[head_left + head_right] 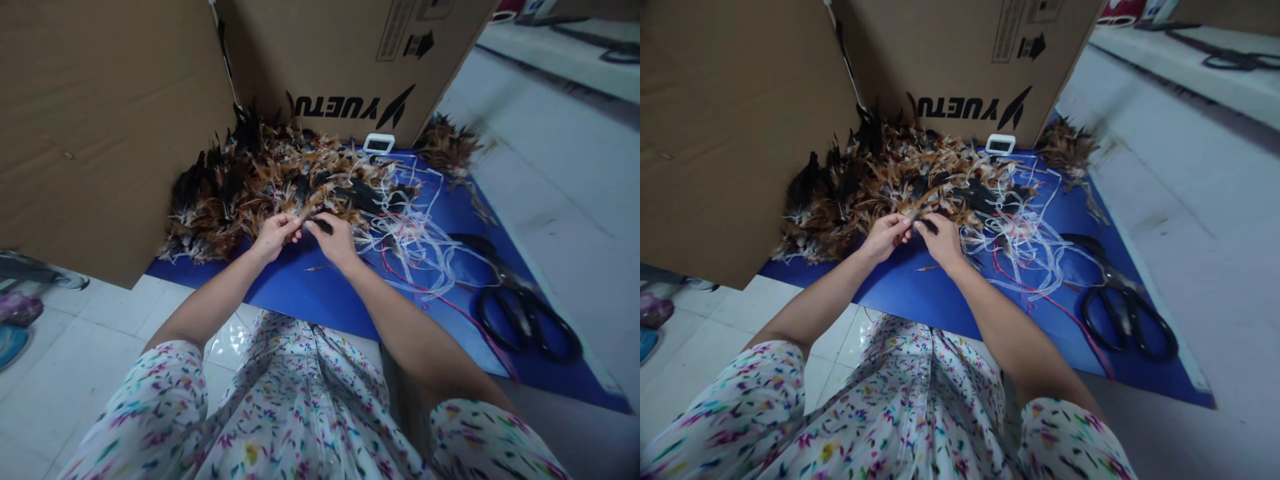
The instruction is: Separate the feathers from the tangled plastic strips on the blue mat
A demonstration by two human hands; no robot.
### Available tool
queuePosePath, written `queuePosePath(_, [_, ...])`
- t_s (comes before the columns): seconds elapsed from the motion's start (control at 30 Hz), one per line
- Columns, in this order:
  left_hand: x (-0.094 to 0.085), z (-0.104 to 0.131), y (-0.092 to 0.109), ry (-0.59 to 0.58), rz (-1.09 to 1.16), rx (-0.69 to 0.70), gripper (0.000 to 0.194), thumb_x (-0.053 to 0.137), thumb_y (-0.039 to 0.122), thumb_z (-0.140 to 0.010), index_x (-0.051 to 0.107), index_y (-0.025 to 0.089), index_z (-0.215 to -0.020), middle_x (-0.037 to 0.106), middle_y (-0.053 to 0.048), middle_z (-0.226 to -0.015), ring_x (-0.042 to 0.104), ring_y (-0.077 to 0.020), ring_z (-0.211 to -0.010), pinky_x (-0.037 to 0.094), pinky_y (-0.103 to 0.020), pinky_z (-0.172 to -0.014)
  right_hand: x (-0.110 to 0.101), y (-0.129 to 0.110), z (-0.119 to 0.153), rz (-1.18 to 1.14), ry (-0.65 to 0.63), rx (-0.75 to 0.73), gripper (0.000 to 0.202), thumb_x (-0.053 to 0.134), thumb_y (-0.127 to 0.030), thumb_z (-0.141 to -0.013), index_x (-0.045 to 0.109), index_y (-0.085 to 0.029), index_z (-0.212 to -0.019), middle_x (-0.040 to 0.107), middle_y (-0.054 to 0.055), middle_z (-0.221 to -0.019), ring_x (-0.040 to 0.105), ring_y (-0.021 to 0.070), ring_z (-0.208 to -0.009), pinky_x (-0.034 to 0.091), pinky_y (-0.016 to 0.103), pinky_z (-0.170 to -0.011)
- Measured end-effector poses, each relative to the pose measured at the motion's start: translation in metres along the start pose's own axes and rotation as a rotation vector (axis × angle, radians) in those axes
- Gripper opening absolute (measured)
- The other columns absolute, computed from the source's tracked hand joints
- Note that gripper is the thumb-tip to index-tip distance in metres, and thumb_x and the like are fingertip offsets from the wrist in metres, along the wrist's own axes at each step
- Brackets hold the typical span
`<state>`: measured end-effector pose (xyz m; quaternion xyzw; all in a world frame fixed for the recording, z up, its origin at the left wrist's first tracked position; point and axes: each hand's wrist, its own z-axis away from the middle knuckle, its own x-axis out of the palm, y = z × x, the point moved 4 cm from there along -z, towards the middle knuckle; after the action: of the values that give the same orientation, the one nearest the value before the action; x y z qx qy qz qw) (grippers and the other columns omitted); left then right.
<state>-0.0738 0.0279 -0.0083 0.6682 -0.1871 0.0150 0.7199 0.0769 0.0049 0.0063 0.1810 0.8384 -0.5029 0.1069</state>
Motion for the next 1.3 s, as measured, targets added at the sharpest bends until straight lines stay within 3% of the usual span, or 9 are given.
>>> queuePosePath(0.2, [0.001, 0.002, 0.000, -0.002, 0.011, -0.100, 0.028, 0.083, 0.029, -0.074, 0.061, 0.012, -0.076, 0.068, 0.001, -0.070, 0.058, -0.0049, -0.051, 0.041, -0.016, -0.044, -0.011, 0.002, -0.004, -0.016, 0.054, -0.087, 0.015, 0.063, -0.033, -0.085, 0.070, -0.020, -0.085, 0.074, 0.004, -0.088, 0.066, 0.0201, -0.084, 0.050, 0.034, -0.081])
queuePosePath(0.37, [0.002, 0.004, -0.001, -0.032, 0.037, -0.181, 0.021, 0.076, 0.022, -0.081, 0.059, 0.012, -0.074, 0.067, 0.001, -0.066, 0.057, -0.0047, -0.049, 0.040, -0.015, -0.043, -0.013, -0.005, -0.005, 0.011, 0.017, -0.190, 0.009, 0.061, -0.026, -0.086, 0.068, -0.021, -0.085, 0.074, 0.004, -0.091, 0.066, 0.0205, -0.090, 0.049, 0.036, -0.088])
queuePosePath(0.67, [0.001, 0.003, -0.004, -0.069, 0.021, -0.221, 0.017, 0.068, 0.015, -0.087, 0.061, 0.011, -0.072, 0.065, 0.000, -0.061, 0.054, -0.0037, -0.046, 0.038, -0.015, -0.043, -0.014, -0.012, -0.002, 0.323, -0.022, -0.315, 0.016, 0.053, -0.019, -0.093, 0.069, -0.022, -0.092, 0.073, 0.005, -0.092, 0.064, 0.0227, -0.093, 0.041, 0.036, -0.083])
queuePosePath(0.9, [0.001, 0.003, -0.004, -0.103, -0.034, -0.222, 0.025, 0.082, 0.023, -0.076, 0.061, 0.010, -0.069, 0.065, 0.000, -0.060, 0.053, -0.0037, -0.046, 0.037, -0.015, -0.043, -0.014, -0.016, 0.000, 0.418, -0.062, -0.398, 0.019, 0.052, -0.017, -0.094, 0.071, -0.021, -0.096, 0.074, 0.005, -0.093, 0.062, 0.0227, -0.092, 0.037, 0.037, -0.084])
queuePosePath(1.03, [0.001, 0.003, -0.003, -0.117, -0.022, -0.190, 0.033, 0.088, 0.029, -0.067, 0.061, 0.010, -0.068, 0.066, 0.000, -0.061, 0.053, -0.0042, -0.046, 0.038, -0.016, -0.042, -0.011, -0.011, -0.002, 0.318, -0.075, -0.319, 0.017, 0.054, -0.019, -0.092, 0.071, -0.022, -0.093, 0.074, 0.005, -0.093, 0.062, 0.0229, -0.093, 0.040, 0.038, -0.087])
queuePosePath(1.17, [-0.002, 0.001, -0.002, -0.083, -0.018, -0.105, 0.040, 0.091, 0.037, -0.062, 0.062, 0.011, -0.072, 0.067, 0.000, -0.063, 0.053, -0.0038, -0.046, 0.038, -0.016, -0.042, -0.007, 0.002, -0.006, -0.007, -0.022, -0.084, 0.016, 0.065, -0.026, -0.082, 0.070, -0.021, -0.096, 0.074, 0.004, -0.098, 0.065, 0.0214, -0.093, 0.046, 0.036, -0.088])
queuePosePath(1.3, [-0.002, 0.000, 0.000, -0.079, -0.049, -0.013, 0.047, 0.090, 0.047, -0.058, 0.063, 0.011, -0.073, 0.065, 0.001, -0.062, 0.051, -0.0033, -0.045, 0.038, -0.016, -0.041, 0.004, 0.008, -0.005, -0.266, -0.069, 0.112, 0.022, 0.073, -0.036, -0.072, 0.071, -0.019, -0.086, 0.074, 0.003, -0.082, 0.065, 0.0187, -0.077, 0.049, 0.033, -0.077])
